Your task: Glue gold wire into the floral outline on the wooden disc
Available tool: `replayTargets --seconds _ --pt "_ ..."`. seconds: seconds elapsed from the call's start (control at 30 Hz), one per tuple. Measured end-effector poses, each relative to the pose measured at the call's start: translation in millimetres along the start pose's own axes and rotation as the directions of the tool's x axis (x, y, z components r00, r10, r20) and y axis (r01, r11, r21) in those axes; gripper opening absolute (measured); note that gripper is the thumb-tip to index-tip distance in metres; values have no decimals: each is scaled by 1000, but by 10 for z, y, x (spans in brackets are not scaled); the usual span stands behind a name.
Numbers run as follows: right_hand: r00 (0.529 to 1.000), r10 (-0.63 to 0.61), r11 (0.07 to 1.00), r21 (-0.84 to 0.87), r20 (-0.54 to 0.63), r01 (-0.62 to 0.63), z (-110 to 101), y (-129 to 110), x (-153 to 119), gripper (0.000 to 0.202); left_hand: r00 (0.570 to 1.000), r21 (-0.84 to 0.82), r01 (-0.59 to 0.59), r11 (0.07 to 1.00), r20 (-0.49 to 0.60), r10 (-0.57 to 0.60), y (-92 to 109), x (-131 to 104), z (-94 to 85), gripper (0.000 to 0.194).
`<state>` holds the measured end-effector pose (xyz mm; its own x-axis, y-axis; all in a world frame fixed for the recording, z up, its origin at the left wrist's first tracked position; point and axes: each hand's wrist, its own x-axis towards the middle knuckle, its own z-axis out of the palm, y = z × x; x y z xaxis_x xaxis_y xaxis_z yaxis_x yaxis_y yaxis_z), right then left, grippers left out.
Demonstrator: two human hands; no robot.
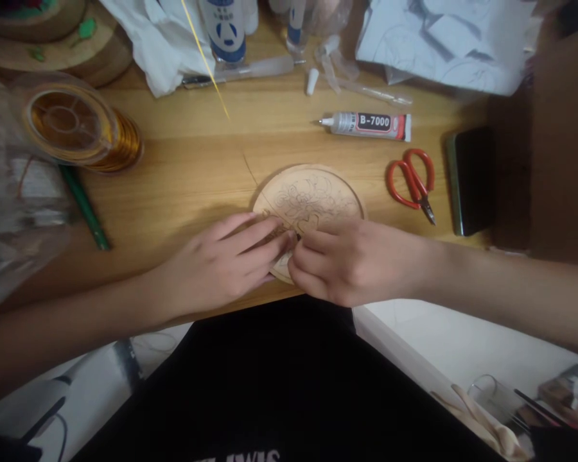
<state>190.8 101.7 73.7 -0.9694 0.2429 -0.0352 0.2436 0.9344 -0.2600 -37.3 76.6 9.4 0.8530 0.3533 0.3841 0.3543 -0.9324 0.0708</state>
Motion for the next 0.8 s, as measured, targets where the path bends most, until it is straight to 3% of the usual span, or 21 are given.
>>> replayTargets --seconds 0.1,0.2,0.27,0.4,0.47,0.8 --pt "986 29 997 -67 -161 -41 52 -48 -99 26 1000 -13 -4 1000 -5 4 0 -1 6 31" --pt "919 185 979 -10 -348 -201 152 -168 -177 16 1000 -28 -5 1000 14 6 1 0 4 32" --pt "815 361 930 117 -453 -347 245 -276 -202 24 1000 -28 -6 1000 27 7 0 2 -4 33" --pt "506 655 746 373 -561 -552 462 -483 -209 35 998 -13 -33 999 61 34 -8 11 -25 33" --pt "428 693 710 450 -580 -541 558 -556 -197 34 996 -2 -45 999 78 45 -15 16 -34 33" --pt "332 682 701 453 -652 -550 770 -687 -97 32 991 -33 -64 997 117 67 -20 49 -58 33"
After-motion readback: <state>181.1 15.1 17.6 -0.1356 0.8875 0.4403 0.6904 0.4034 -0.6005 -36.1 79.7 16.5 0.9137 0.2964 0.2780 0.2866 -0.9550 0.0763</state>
